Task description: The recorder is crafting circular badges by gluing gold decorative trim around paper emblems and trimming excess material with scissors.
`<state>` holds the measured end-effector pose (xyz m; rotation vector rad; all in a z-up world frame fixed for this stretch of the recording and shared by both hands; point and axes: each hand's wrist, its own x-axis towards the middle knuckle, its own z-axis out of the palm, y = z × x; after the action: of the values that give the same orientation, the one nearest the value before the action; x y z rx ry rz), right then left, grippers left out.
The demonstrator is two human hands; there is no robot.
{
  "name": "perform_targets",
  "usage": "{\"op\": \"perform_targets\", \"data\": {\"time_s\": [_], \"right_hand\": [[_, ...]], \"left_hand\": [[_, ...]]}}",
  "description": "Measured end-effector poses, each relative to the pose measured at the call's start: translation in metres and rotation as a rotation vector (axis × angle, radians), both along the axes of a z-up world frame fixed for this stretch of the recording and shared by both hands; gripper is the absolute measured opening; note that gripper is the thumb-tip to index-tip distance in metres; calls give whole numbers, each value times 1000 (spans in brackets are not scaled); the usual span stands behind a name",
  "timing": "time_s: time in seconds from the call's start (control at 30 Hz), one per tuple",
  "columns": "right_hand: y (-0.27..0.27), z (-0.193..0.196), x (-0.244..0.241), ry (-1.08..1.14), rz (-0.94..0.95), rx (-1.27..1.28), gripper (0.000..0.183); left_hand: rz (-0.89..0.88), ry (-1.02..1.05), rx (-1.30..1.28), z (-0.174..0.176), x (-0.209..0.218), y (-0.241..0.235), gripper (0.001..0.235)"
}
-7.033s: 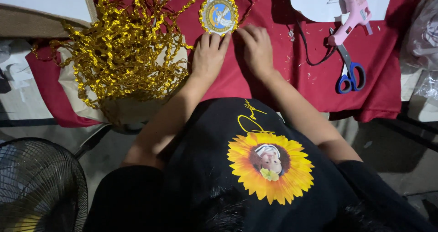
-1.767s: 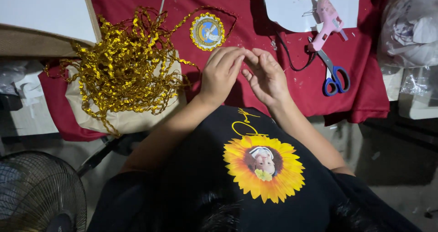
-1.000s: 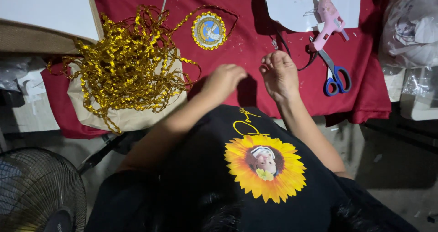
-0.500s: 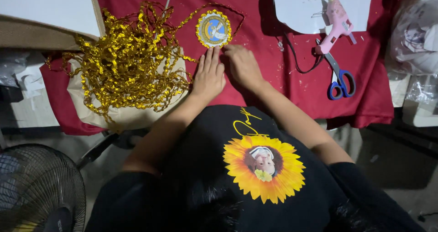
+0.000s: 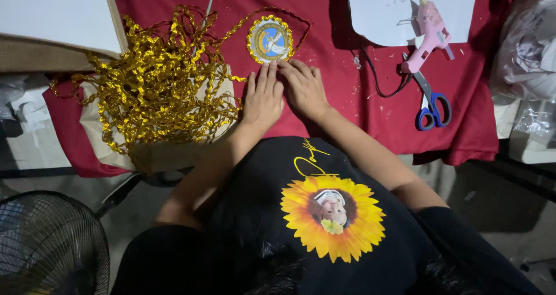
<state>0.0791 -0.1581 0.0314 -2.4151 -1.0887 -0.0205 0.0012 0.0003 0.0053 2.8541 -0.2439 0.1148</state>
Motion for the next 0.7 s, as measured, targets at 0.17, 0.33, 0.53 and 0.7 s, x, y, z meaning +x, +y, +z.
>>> {"op": "perform_targets", "data": {"time_s": [0.17,0.33,0.53,0.7], "right_hand": [[-9,-10,8,211,-82,250,48],[-16,-6,10,180,-78,305,50],[-5,11,6,26,-15,42,47],[-5,-4,13,288,-213,106,45]], "left_hand": [[3,-52,5,1,1,2,26],[-2,-90,-13,0,-2,1,24],[13,-87,-66,3,-1,6,23],[17,-106,-312,4,2,18,22]]}}
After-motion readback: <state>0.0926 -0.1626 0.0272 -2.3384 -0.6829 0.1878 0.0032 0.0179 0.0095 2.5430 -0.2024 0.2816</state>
